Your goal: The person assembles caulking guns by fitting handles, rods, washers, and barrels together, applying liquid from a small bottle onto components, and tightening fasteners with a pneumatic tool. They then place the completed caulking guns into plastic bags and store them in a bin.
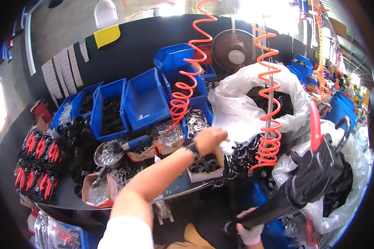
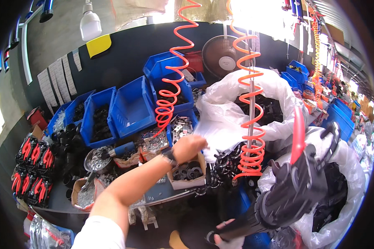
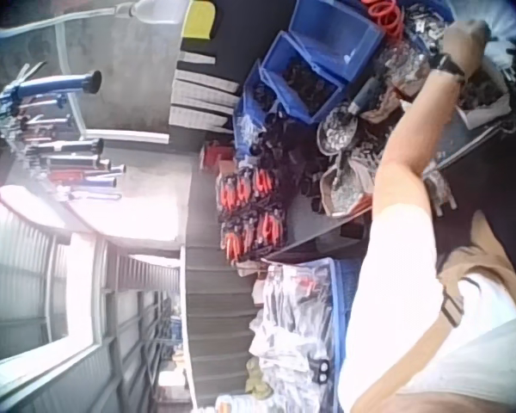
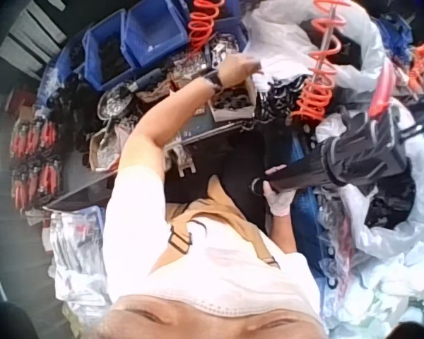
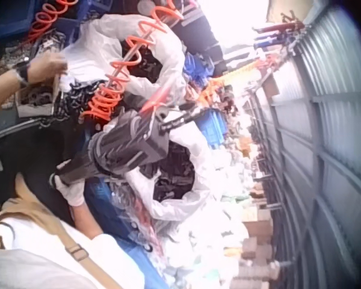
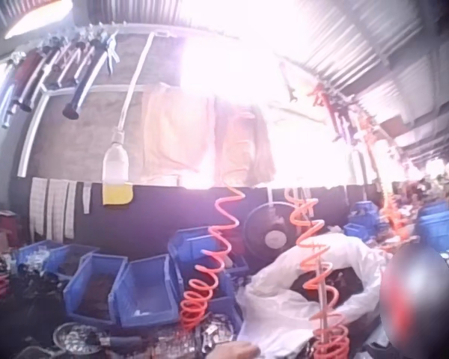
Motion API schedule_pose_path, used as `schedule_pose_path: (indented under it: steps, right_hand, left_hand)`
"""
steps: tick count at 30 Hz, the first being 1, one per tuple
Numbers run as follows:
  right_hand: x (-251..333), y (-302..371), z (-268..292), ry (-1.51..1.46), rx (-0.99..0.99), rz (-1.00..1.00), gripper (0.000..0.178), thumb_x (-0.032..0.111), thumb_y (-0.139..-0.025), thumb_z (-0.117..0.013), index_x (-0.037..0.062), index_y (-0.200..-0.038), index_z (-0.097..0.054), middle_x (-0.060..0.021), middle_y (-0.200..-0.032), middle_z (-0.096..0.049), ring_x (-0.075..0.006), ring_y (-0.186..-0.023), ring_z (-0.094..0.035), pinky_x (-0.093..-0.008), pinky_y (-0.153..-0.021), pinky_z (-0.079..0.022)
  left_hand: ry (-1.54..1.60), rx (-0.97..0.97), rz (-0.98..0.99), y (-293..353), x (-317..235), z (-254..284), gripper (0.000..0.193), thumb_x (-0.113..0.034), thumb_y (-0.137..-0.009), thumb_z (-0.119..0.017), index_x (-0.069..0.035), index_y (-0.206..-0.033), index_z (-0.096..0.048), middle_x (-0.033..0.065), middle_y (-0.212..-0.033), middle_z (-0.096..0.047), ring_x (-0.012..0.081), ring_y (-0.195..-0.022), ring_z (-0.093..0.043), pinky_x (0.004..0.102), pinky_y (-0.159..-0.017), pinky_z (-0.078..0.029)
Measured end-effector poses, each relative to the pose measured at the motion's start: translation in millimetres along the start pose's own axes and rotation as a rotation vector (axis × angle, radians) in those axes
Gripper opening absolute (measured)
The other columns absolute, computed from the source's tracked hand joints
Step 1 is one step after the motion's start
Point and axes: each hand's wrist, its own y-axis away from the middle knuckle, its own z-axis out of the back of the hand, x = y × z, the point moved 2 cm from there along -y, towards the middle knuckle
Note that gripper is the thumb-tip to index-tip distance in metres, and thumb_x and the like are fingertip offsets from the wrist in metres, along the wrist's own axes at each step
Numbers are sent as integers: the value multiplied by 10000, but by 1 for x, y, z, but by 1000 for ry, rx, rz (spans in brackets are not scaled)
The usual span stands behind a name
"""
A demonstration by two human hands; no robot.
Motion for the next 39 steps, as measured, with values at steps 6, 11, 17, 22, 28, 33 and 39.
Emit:
schedule_pose_path:
  steps: [6,11,17,22,28,33,39]
  right_hand:
    - [73,5,42,-112,370,-433,537,99,-572,-902,-18,-995,-592,-126,-834,-662,-253,-767,-693,-359,-693,-571]
    - [122,-4,28,-247,502,-587,544,23,-543,-891,-25,-996,-595,-145,-892,-674,-279,-790,-703,-379,-711,-572]
    - [126,0,39,-9,527,-582,723,90,-560,-911,-15,-1166,-531,-130,-951,-668,-235,-815,-682,-358,-765,-553]
    - [137,8,37,280,518,-500,923,203,-563,-923,-20,-1341,-479,-98,-1236,-584,-192,-1150,-549,-365,-998,-442]
    - [77,41,66,39,372,-676,598,279,-696,-849,-15,-1143,-583,-75,-1205,-628,-298,-1158,-581,-477,-951,-492]
    - [101,16,8,-473,486,-603,684,217,-490,-917,-133,-973,-581,-254,-780,-656,-370,-625,-684,-453,-576,-584]
    - [96,-40,-64,-785,534,-444,861,474,-598,-919,-105,-1094,-518,-193,-880,-632,-348,-660,-682,-389,-524,-576]
  left_hand:
    - [53,-116,61,8,-52,138,308,89,-783,-558,-30,-1051,-651,120,-841,-662,293,-801,-648,370,-743,-531]
    - [534,28,404,-3,-30,145,686,137,-724,-565,-43,-1379,-464,150,-1439,-400,298,-1297,-463,347,-1088,-381]
    - [288,219,108,-21,-64,190,880,185,-645,-484,0,-1487,-310,197,-1563,-250,321,-1482,-207,355,-1198,-224]
    - [26,402,165,-39,-155,198,486,2,-836,-494,-32,-1321,-488,128,-1064,-654,303,-1070,-646,360,-903,-527]
    - [-2,-206,-873,78,-298,80,398,-227,-861,-564,-300,-1250,-532,38,-1405,-439,352,-1221,-508,385,-903,-513]
    - [34,-696,333,83,-207,93,470,-204,-587,-854,-127,-960,-579,155,-1293,-472,412,-1275,-391,534,-1054,-284]
    - [69,-994,615,75,-122,112,185,68,-734,-597,-16,-867,-499,130,-886,-482,288,-818,-489,336,-774,-417]
